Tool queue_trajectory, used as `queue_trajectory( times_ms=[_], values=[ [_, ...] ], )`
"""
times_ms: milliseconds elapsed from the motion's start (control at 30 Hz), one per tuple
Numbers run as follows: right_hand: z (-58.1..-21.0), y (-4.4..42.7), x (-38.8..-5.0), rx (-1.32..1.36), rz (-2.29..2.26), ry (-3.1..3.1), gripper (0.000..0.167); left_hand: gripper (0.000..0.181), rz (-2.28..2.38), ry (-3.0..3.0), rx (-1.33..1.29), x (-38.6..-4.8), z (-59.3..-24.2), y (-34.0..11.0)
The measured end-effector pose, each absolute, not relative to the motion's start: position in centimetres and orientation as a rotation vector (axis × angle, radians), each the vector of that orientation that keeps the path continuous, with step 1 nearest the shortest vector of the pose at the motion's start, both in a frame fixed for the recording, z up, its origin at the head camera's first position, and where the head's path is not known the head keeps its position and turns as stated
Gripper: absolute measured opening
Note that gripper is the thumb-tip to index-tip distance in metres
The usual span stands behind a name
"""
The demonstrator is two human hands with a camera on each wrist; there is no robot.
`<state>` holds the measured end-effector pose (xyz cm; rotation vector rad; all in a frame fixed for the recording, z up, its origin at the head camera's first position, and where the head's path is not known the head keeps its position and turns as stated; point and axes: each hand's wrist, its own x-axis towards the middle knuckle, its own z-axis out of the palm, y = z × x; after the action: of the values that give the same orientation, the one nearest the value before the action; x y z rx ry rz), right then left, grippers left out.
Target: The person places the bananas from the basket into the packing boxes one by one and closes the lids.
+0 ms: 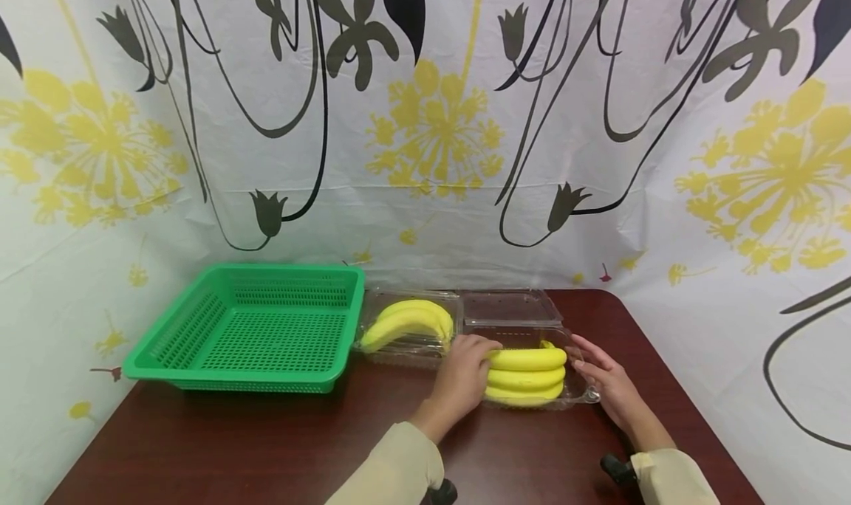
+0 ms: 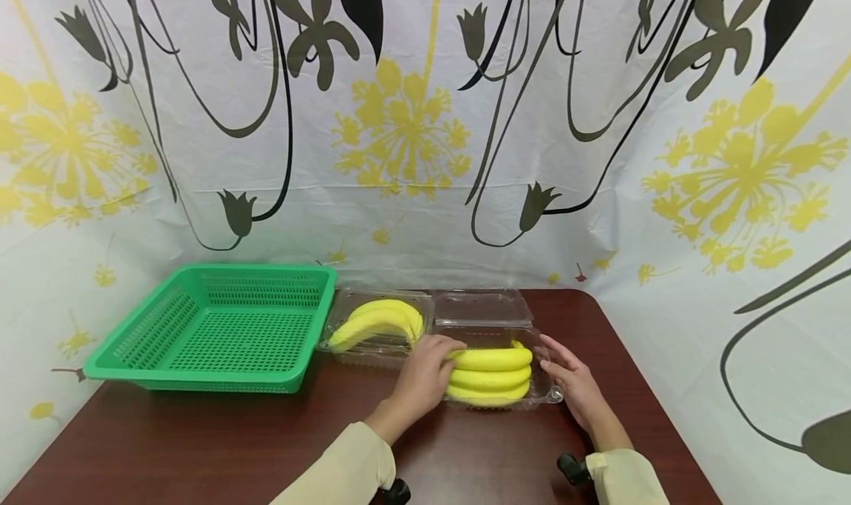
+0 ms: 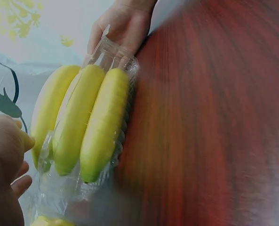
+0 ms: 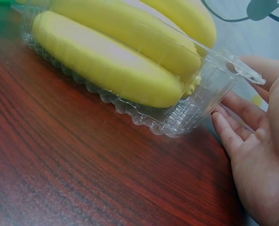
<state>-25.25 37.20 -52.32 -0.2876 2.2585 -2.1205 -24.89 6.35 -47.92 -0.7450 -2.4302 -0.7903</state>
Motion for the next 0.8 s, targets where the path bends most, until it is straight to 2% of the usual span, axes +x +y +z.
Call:
queue_trajectory(
  times_ms=[533, 800],
  values=[
    [-52.6, 37.3, -25.3, -0.249, -2.108, 2.280, 0.057, 0.021, -1.042, -2.195, -0.522, -22.3, -50.0, 4.9],
    [-52.4, 37.2, -25.3, -0.246, -2.094, 2.302, 0.056, 0.024, -1.713, -2.225, -0.340, -21.7, -50.9, 4.7]
  ],
)
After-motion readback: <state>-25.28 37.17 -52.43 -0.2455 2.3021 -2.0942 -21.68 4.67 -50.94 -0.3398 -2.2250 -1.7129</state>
